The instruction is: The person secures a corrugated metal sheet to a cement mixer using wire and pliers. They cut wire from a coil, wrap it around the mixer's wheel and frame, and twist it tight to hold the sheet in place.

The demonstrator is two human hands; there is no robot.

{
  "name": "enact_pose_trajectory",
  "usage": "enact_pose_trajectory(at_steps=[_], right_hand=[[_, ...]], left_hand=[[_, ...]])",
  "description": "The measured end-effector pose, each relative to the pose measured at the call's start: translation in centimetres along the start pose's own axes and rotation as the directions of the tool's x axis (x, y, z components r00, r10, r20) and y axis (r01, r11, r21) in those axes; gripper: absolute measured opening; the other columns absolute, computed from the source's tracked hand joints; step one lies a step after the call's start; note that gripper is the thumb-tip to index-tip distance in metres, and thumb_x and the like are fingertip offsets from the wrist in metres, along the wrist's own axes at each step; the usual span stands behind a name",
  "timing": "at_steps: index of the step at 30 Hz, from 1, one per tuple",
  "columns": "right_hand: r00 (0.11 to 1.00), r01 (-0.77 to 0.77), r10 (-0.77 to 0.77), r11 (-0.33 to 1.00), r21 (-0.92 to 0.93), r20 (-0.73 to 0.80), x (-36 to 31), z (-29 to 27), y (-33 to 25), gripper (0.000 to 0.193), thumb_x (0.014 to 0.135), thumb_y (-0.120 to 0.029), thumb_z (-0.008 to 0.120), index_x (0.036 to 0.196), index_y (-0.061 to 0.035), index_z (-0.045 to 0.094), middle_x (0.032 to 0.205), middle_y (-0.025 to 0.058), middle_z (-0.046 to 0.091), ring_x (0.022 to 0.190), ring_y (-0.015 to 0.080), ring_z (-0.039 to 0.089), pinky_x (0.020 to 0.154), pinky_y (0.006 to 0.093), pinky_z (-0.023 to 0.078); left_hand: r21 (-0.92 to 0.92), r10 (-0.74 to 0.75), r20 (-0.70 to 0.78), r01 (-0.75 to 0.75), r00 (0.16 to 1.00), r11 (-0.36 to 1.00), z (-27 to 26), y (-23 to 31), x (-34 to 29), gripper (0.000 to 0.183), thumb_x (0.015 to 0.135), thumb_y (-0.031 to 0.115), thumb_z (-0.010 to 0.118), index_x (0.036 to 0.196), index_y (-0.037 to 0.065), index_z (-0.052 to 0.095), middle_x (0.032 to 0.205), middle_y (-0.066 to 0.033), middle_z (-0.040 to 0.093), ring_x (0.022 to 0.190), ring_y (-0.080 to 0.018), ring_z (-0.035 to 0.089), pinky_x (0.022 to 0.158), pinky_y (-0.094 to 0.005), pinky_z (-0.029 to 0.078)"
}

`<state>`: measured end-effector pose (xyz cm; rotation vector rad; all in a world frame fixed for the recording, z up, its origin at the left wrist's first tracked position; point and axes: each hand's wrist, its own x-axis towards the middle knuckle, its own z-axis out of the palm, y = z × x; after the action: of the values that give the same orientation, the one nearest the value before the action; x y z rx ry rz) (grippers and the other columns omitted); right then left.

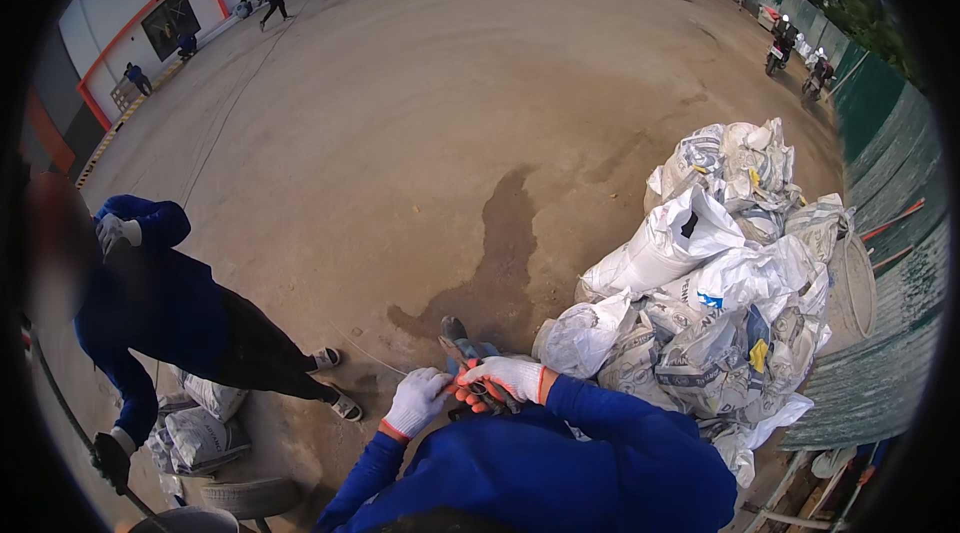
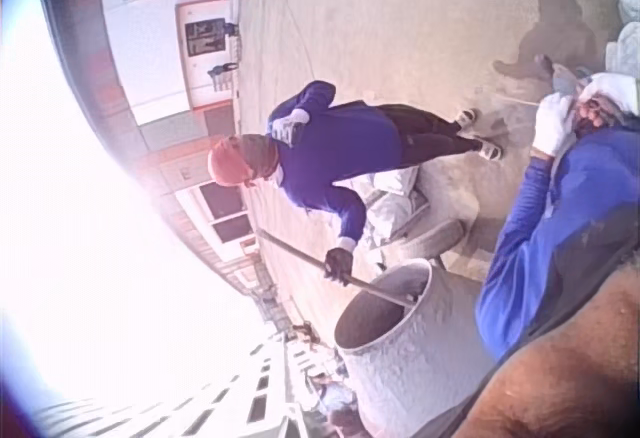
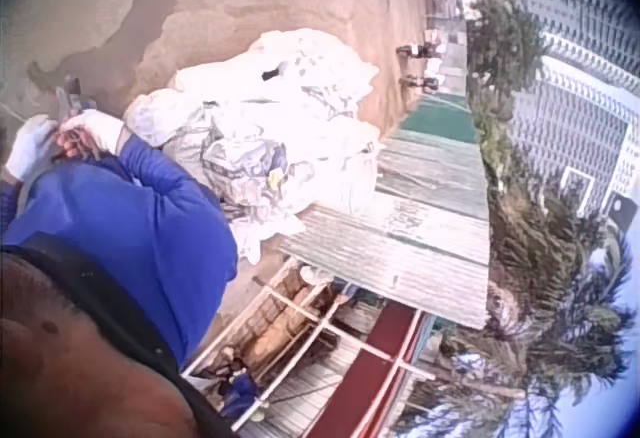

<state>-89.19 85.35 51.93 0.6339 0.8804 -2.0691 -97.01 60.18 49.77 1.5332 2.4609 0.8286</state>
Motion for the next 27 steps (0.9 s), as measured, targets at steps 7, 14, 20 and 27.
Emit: enact_pose_trajectory(at_steps=[7, 14, 20, 27], right_hand=[[0.999, 0.003, 0.000, 0.998, -0.065, 0.040, 7.4, -3.8, -15.9, 0.037, 0.107, -0.022, 0.067, 0.133, 0.0031, 0.063, 0.111, 0.0198, 0.076, 0.092, 0.0269, 0.076, 0.080, 0.0405, 0.066], [0.756, 0.435, -0.623, 0.707, -0.558, -0.199, 12.2, -2.4, -31.4, 0.028, 0.101, -0.015, 0.074, 0.123, 0.0007, 0.064, 0.103, 0.0143, 0.078, 0.082, 0.0226, 0.075, 0.072, 0.0369, 0.064], [0.696, 0.381, -0.586, -0.187, -0.905, 0.414, 15.0, 3.9, -48.2, 0.032, 0.093, -0.022, 0.079, 0.118, -0.0068, 0.063, 0.090, 0.0140, 0.073, 0.086, 0.0369, 0.073, 0.082, 0.0474, 0.058], [0.848, 0.360, -0.460, 0.134, -0.923, 0.264, 28.3, 5.8, -60.4, 0.037, 0.094, -0.022, 0.078, 0.119, 0.0006, 0.063, 0.108, 0.0153, 0.077, 0.105, 0.0342, 0.075, 0.090, 0.0425, 0.058]], left_hand=[[-0.303, -0.165, 0.030, 0.166, 0.986, 0.938, -2.2, -10.4, 10.0, 0.026, 0.098, 0.020, 0.073, 0.121, 0.008, 0.076, 0.104, -0.0145, 0.078, 0.089, -0.0349, 0.076, 0.078, -0.0401, 0.062], [-0.516, -0.503, 0.214, 0.534, 0.837, 0.670, -11.1, -15.9, 23.7, 0.036, 0.108, 0.017, 0.065, 0.143, 0.010, 0.071, 0.084, -0.0127, 0.074, 0.068, -0.0132, 0.066, 0.071, -0.0325, 0.058], [-0.328, -0.544, 0.011, 0.517, 0.839, 0.791, -18.2, -25.3, 31.4, 0.030, 0.101, 0.024, 0.070, 0.127, 0.012, 0.079, 0.100, -0.0208, 0.078, 0.089, -0.0399, 0.077, 0.077, -0.0469, 0.060], [-0.138, -0.402, -0.217, 0.380, 0.889, 0.915, -21.6, -40.8, 35.3, 0.027, 0.095, 0.020, 0.073, 0.120, 0.017, 0.082, 0.099, -0.0140, 0.080, 0.081, -0.0342, 0.077, 0.071, -0.0433, 0.061]])
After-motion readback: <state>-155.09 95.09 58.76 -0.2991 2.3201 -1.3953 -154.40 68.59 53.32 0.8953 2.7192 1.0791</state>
